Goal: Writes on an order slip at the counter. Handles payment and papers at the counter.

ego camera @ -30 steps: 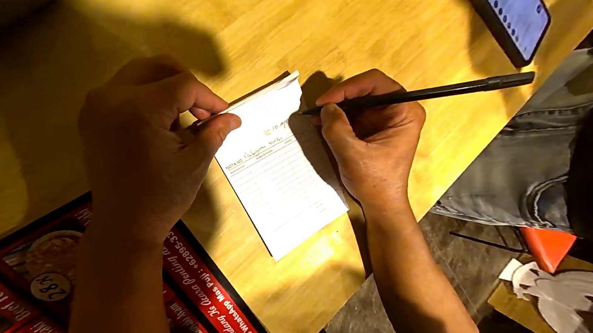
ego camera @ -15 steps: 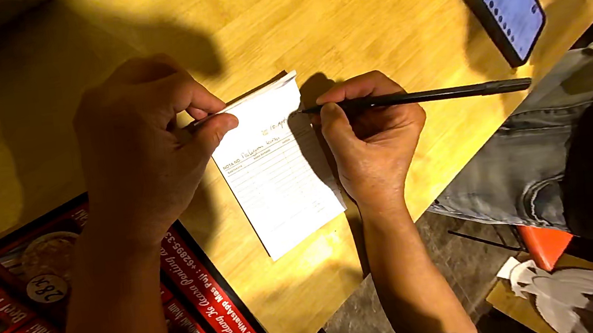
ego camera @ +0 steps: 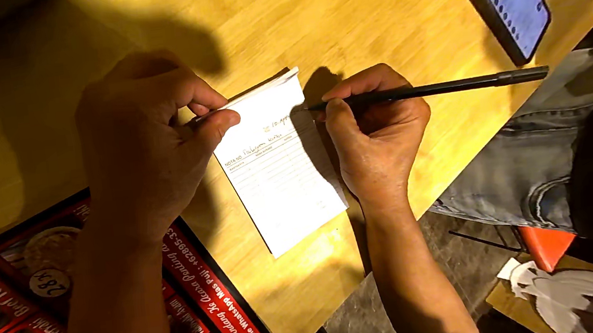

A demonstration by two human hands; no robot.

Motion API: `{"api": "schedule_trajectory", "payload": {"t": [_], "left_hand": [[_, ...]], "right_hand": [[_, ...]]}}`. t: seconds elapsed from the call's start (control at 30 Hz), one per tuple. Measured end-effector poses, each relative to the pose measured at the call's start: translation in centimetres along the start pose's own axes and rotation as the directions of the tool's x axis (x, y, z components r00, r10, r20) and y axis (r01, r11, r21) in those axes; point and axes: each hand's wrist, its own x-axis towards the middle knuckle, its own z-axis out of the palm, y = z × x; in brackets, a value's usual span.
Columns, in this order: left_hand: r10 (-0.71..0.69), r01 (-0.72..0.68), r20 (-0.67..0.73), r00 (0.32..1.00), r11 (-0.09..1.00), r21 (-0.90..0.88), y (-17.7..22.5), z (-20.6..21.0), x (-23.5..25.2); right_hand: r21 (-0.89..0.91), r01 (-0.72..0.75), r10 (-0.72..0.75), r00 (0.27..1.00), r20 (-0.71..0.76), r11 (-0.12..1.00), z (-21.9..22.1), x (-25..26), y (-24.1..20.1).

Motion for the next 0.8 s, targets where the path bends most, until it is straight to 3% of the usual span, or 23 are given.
{"api": "schedule_trajectory", "payload": {"t": [0.27,0.43,0.6,0.8], "left_hand": [[-0.009,0.009,0.001,1.000,0.998,0.056,0.4,0.0,0.2],[0.004,-0.004,-0.002,1.000,0.998,0.067,0.2,0.0,0.3],[0.020,-0.020,-0.002,1.000,0.998,0.055,0.2,0.1,0.3],[0.016,-0.016,0.003,1.000,0.999,0.035,-0.1,0.2,0.4]], "right_hand": [[0.087,0.043,-0.042,0.999,-0.008,0.995,-1.1,-0.1,0.1],[0.043,0.016,-0.014,0.998,-0.054,0.999,-1.7,-3.4,-1.7],[0.090,0.042,-0.042,0.999,-0.004,0.995,0.2,-6.3,-2.6],[-0.056,0.108,-0.102,0.989,0.109,0.993,2.9,-5.9,-2.5]]}}
